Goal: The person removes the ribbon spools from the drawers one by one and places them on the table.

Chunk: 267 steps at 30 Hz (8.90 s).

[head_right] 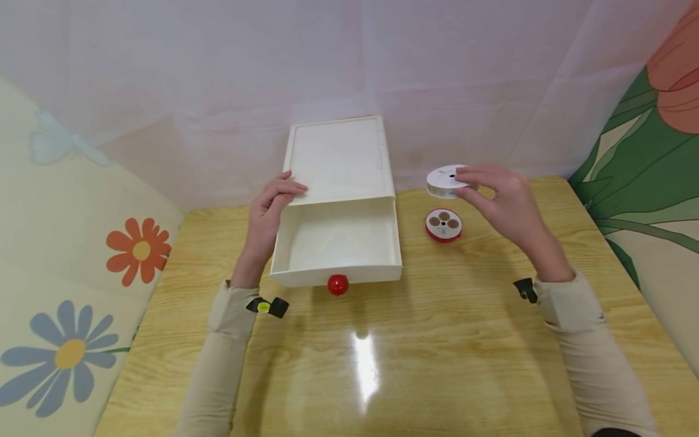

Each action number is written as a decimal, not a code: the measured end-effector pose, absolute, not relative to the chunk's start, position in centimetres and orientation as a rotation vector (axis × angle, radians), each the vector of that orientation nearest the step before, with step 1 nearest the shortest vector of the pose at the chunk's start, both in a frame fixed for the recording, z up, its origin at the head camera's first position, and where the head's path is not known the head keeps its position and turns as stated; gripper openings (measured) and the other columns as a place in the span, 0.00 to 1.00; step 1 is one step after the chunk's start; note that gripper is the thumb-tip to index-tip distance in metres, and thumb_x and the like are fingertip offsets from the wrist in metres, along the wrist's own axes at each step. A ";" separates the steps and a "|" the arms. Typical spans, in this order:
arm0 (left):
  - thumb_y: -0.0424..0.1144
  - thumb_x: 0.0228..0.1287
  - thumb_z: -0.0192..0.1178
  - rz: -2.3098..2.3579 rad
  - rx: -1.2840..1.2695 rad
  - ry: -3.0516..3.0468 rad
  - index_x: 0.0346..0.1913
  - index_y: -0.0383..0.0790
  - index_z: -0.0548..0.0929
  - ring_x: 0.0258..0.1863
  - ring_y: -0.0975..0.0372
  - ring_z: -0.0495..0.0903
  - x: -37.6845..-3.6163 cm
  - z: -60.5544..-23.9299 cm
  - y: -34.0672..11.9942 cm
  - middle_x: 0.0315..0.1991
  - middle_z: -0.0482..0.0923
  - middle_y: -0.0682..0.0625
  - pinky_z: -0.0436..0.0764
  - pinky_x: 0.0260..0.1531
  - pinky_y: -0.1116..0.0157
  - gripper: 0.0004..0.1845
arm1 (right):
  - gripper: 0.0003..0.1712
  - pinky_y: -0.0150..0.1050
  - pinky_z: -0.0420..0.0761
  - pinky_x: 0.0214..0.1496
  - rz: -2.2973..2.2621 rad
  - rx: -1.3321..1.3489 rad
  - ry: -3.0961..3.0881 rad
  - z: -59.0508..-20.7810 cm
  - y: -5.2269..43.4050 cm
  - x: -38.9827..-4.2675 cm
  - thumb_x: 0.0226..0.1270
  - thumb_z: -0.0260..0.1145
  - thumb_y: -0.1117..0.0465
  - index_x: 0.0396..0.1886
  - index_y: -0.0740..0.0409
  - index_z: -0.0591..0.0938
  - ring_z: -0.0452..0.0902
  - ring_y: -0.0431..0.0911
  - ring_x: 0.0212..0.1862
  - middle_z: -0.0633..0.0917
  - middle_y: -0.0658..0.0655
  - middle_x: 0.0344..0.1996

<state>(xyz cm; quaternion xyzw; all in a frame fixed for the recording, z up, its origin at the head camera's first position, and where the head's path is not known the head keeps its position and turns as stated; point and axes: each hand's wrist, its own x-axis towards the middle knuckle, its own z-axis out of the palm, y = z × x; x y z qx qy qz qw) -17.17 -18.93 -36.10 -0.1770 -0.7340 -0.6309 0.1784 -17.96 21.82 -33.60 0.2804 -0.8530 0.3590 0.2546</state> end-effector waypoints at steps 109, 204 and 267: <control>0.26 0.76 0.49 -1.766 -0.527 -2.057 0.44 0.26 0.86 0.72 0.58 0.68 -17.4 -36.3 -18.9 0.46 0.85 0.63 0.60 0.76 0.59 0.14 | 0.14 0.73 0.74 0.57 0.986 0.474 -2.800 -44.7 29.0 -21.0 0.74 0.66 0.67 0.51 0.76 0.84 0.77 0.76 0.55 0.82 0.79 0.51; 0.26 0.75 0.50 -1.800 -0.476 -2.004 0.42 0.24 0.85 0.71 0.58 0.68 -17.1 -36.5 -18.6 0.44 0.85 0.64 0.59 0.76 0.60 0.12 | 0.22 0.31 0.87 0.44 1.279 1.292 -2.162 -37.9 6.8 -6.4 0.55 0.75 0.78 0.52 0.66 0.87 0.90 0.50 0.43 0.91 0.60 0.44; 0.25 0.75 0.49 -1.859 -0.528 -2.002 0.44 0.21 0.84 0.72 0.57 0.67 -17.1 -36.4 -19.1 0.45 0.86 0.61 0.59 0.77 0.60 0.12 | 0.17 0.37 0.85 0.32 1.215 1.127 -2.155 -37.4 5.3 -12.1 0.62 0.74 0.74 0.51 0.67 0.88 0.87 0.47 0.36 0.90 0.63 0.46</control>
